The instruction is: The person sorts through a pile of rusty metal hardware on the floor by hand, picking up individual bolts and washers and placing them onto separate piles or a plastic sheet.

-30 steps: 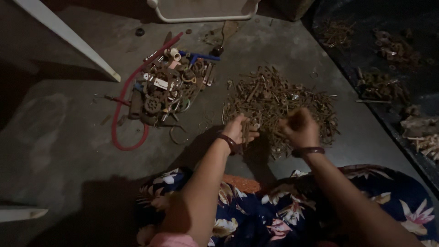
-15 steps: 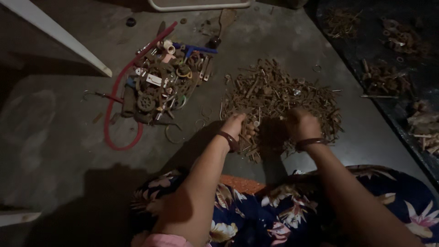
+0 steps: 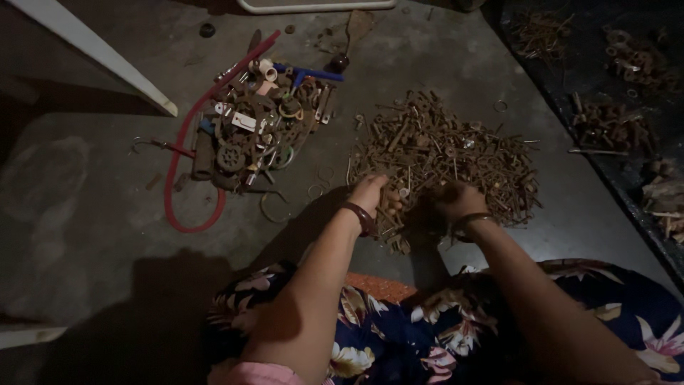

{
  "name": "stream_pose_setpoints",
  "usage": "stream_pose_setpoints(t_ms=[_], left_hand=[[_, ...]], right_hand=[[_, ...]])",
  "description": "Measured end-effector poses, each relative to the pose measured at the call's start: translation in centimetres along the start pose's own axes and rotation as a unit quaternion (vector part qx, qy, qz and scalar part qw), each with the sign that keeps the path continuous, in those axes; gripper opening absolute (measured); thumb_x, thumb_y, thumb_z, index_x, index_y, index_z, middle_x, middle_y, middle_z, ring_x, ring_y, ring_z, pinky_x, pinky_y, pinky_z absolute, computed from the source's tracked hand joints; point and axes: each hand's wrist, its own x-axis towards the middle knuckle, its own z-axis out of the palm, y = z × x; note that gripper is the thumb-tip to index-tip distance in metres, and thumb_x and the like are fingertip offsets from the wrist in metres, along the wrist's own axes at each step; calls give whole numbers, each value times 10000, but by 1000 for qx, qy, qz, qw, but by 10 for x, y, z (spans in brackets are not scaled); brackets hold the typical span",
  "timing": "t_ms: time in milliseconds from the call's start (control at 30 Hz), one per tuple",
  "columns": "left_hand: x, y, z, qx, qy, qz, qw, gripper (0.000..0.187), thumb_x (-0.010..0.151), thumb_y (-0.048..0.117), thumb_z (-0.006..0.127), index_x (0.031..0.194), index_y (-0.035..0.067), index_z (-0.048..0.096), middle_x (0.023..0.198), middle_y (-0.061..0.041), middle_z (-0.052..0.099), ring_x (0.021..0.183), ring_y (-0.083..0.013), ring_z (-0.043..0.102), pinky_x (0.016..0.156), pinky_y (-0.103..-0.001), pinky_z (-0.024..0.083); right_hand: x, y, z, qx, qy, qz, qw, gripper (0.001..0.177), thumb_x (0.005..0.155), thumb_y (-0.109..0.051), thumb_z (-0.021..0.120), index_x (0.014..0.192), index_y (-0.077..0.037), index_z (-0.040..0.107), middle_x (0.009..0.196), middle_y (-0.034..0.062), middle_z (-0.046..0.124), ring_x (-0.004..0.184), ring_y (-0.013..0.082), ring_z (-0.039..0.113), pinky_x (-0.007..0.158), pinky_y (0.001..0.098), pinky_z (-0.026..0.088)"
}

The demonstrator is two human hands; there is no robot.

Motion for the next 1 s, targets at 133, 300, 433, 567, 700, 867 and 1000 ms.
stream_pose_setpoints(t_ms=[133,300,433,567,700,867,1000], left_hand=[[-3,4,0,-18,-15,-20,1000,461,1083,305,431,1479,70,405,883,-159,700,700,-261,726,600,-381,594],[7,-4,0,-6,-5,-22,1000,444,1074,346,419,1454,117,397,920,-182,704,736,-276,726,616,-394,595],[6,-5,-3,-56,-34,-16,998,543,1096,374,426,1454,-33,465,910,-160,724,742,-262,745,588,-392,624],[-7,0,-1,-44,6,-36,998,513,1084,381,404,1491,68,415,900,-159,719,728,-258,720,606,-360,611],[-13,3,2,-53,3,-35,998,536,1109,350,434,1504,-13,413,894,-172,724,723,-255,730,601,-350,622],[-10,1,-1,-23,-8,-11,1000,515,1074,328,426,1523,83,366,895,-176,718,699,-251,713,567,-364,584],[-2,-5,-3,-26,-5,12,1000,505,1074,303,452,1518,69,390,898,-170,711,691,-260,712,574,-372,585]], right_hand=[[-8,11,-31,418,-21,149,896,135,905,-98,737,1006,-45,664,951,113,703,827,252,690,696,410,549],[-49,-24,-64,372,52,40,926,173,902,-84,718,1049,-43,638,976,56,715,866,224,686,715,402,560],[-78,-57,-86,286,9,-138,948,268,896,-150,739,1122,-65,622,1015,85,728,935,218,716,794,382,586],[-65,-39,-97,300,75,-50,950,217,917,-147,722,1110,-56,681,1088,106,762,993,229,731,857,392,597],[-51,5,-103,230,165,-22,959,261,927,-152,749,1152,-30,698,1091,141,743,992,264,713,862,446,572],[-34,24,-84,164,194,-4,967,274,871,-104,743,1136,-41,714,1099,168,758,1003,324,728,867,461,575],[-27,16,-60,44,221,-25,974,214,948,-166,710,1144,-83,736,1072,210,743,975,404,704,858,499,567]])
